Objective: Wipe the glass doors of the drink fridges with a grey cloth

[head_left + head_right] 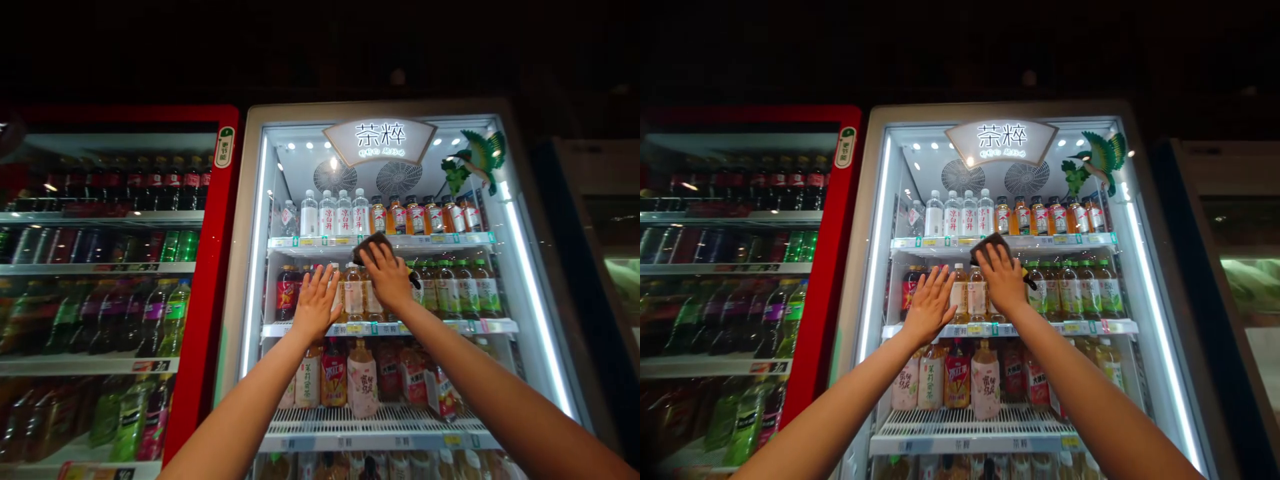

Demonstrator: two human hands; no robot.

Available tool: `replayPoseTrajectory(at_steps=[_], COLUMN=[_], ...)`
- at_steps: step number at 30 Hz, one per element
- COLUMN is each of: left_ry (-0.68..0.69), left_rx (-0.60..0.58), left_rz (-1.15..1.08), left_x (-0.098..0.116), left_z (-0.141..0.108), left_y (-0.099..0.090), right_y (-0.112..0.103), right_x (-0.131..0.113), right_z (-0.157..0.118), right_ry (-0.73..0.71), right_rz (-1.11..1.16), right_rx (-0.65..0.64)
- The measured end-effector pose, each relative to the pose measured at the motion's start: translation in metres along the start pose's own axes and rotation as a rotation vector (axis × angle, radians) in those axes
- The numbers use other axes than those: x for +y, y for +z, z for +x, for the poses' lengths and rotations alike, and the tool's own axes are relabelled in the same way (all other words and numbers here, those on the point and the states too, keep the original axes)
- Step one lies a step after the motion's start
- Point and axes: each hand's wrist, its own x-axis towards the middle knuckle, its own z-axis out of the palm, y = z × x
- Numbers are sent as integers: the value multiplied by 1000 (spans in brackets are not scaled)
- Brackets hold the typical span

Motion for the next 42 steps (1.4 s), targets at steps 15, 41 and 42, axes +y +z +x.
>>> replayPoseTrajectory(at_steps=[15, 41, 42], left_ry=[95, 135, 128], left_rx=[91, 104, 110], left_rz=[-89, -57, -57], left_x=[44, 107, 107], left_z=[31, 68, 69], left_y=[28, 51, 50], right_y=[-15, -19, -21], right_x=[58, 121, 127], right_z=[6, -20, -15], right_ry=[-53, 58, 39], right_rz=[7, 21, 28], right_rx=[-88, -59, -69])
